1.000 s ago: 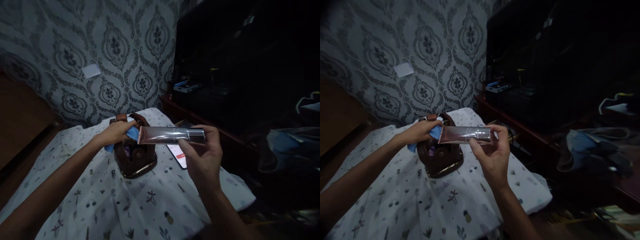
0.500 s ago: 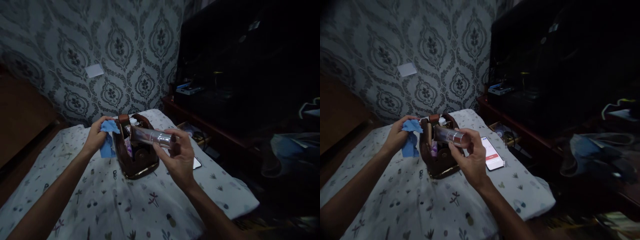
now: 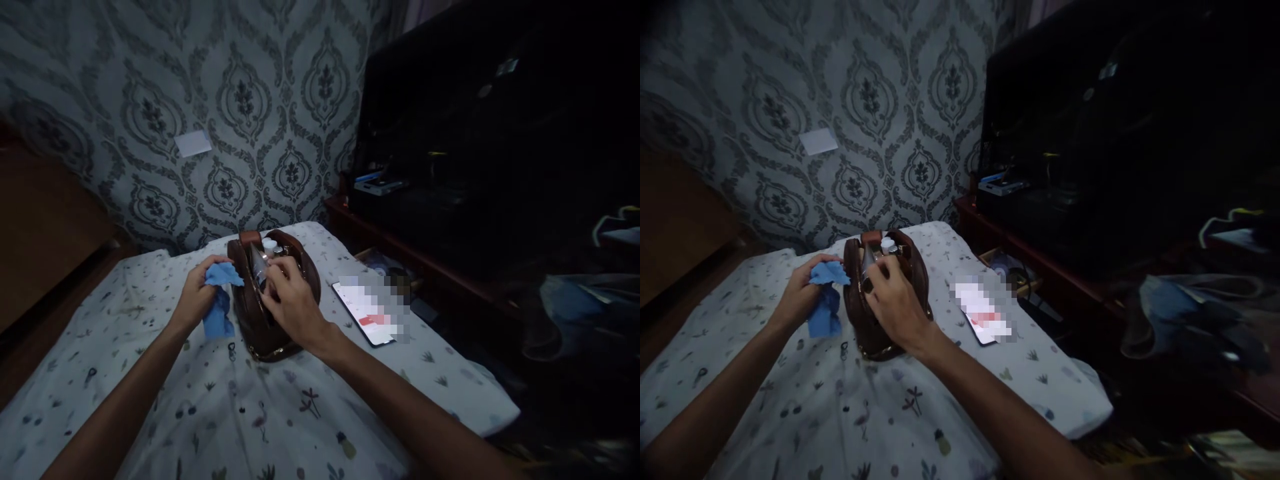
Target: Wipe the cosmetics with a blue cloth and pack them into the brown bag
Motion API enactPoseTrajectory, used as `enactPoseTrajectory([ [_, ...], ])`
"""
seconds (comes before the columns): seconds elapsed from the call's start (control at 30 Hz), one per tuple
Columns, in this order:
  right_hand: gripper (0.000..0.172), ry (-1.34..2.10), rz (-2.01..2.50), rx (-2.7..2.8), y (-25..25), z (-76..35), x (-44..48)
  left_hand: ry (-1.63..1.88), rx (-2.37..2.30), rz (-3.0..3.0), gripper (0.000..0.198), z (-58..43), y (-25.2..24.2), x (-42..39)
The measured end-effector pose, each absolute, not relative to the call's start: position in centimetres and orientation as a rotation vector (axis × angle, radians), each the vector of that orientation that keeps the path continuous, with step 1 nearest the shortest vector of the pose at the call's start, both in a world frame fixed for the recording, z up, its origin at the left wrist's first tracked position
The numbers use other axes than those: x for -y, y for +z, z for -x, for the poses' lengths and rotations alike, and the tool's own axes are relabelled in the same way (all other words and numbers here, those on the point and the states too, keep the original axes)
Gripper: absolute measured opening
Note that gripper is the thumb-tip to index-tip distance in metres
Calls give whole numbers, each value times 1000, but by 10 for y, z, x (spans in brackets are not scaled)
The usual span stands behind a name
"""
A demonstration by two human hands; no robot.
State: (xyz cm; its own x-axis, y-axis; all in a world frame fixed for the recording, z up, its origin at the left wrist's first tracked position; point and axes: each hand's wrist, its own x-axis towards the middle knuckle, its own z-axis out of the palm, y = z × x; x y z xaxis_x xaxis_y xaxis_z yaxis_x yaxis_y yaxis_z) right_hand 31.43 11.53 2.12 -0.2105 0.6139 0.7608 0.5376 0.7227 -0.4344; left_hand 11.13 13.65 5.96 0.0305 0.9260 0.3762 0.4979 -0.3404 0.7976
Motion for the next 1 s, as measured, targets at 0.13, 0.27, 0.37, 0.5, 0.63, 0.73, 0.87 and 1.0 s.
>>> enactPoseTrajectory([
  [0.13, 31, -13, 1042, 2084, 34, -309, -117, 1260, -1439, -1844, 32, -109, 56, -136],
  [0.27, 28, 15, 1056, 2172, 41, -312, -115, 1267, -1437, -1855, 32, -106, 51, -136],
  [0.37, 28, 31, 981, 2165, 39, -317, -113, 1278, -1429, -1847, 32, -106, 49, -137],
  [0.5, 23, -29, 929, 2221, 34, -320, -113, 1274, -1425, -1826, 33, -106, 47, -136],
  [0.63, 22, -141, 1002, 2261, 28, -316, -113, 1257, -1430, -1822, 33, -106, 46, -132],
  [0.73, 25, -176, 1029, 2250, 26, -311, -115, 1258, -1440, -1844, 32, -104, 44, -131],
  [0.87, 23, -195, 1052, 2266, 30, -308, -115, 1243, -1452, -1844, 31, -102, 42, -129],
  [1.0, 23, -87, 916, 2212, 33, -319, -111, 1239, -1452, -1833, 31, -99, 40, -126],
])
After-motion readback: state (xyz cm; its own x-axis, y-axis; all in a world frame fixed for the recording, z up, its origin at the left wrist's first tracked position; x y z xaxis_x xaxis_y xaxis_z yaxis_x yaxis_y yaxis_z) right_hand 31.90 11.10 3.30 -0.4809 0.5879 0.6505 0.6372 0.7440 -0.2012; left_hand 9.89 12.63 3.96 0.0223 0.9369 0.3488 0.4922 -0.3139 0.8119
